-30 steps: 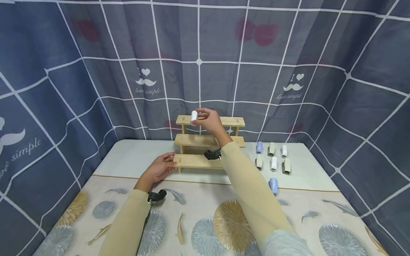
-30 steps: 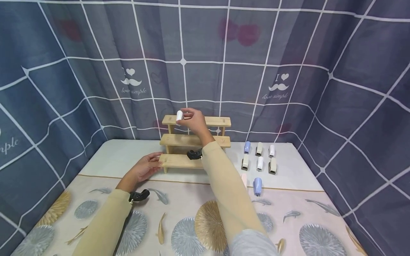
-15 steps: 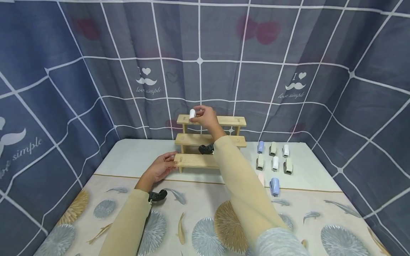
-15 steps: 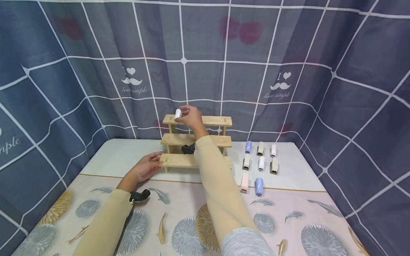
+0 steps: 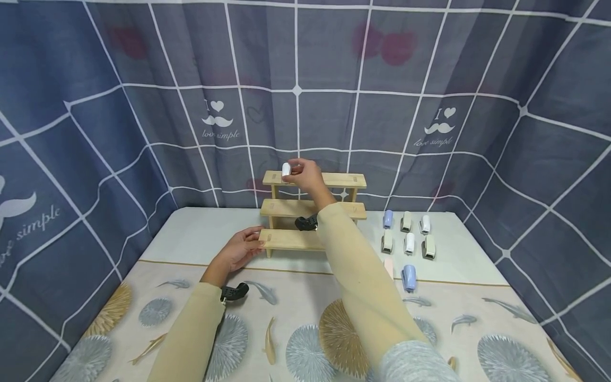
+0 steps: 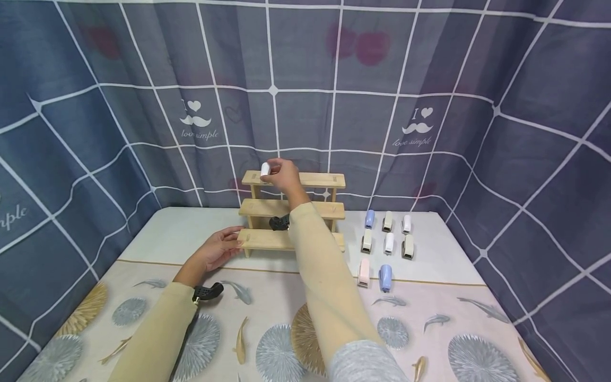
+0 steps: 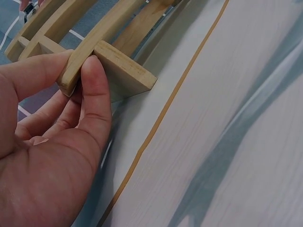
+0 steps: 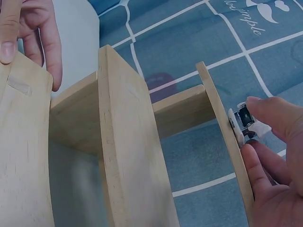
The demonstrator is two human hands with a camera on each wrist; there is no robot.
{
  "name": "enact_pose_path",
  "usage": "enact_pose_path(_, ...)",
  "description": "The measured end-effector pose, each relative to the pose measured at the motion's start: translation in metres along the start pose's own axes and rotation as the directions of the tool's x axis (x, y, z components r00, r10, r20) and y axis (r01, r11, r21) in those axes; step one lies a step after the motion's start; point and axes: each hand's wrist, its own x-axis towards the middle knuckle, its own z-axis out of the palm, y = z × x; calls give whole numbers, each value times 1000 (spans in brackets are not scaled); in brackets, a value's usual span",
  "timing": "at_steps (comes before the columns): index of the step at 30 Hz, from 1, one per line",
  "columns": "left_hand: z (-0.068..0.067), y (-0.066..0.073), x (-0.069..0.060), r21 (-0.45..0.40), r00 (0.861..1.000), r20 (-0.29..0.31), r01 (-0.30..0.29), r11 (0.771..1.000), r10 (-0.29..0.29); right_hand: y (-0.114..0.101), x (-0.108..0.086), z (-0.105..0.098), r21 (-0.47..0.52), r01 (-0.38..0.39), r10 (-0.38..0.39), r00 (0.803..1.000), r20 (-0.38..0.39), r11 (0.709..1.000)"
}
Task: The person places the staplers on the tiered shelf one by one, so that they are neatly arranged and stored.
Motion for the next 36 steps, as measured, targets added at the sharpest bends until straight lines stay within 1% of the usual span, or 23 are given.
enact_pose_path(11, 1, 1, 1, -8, 1000, 1, 1, 1000, -1, -2, 1, -1, -3, -15, 15, 1000, -2, 1000)
enact_pose_path(14, 2, 2, 0, -14, 1000, 3, 0, 1000, 0, -1, 0, -2, -21, -11, 11, 1000, -6, 1000)
enact_pose_path(16, 3, 1, 1, -18, 1000, 4, 1, 1000, -1, 1, -1, -2, -13, 1, -1, 1000, -12, 1000)
enact_pose_path(19, 3, 1, 1, -21, 1000, 13, 2, 1000, -2, 6, -5, -3, 12, 31, -30, 999, -33, 999)
enact_pose_path(21, 4, 1, 1, -21, 1000, 20, 0, 1000, 0, 9, -9, -3, 49, 62, -59, 997, -55, 997)
enact_pose_path(27, 4, 1, 0, -4, 1000, 19, -4, 1000, 4, 20, -23, -3, 127, 136, -120, 984, -131, 982)
enact_pose_path(32, 2, 1, -1, 7, 1000, 13, -1, 1000, 1, 30, -36, -6, 188, 199, -168, 971, -169, 962)
enact_pose_path(36, 0, 1, 0, 6, 1000, 6, 1, 1000, -1, 37, -49, -13, 222, 254, -218, 960, -173, 941)
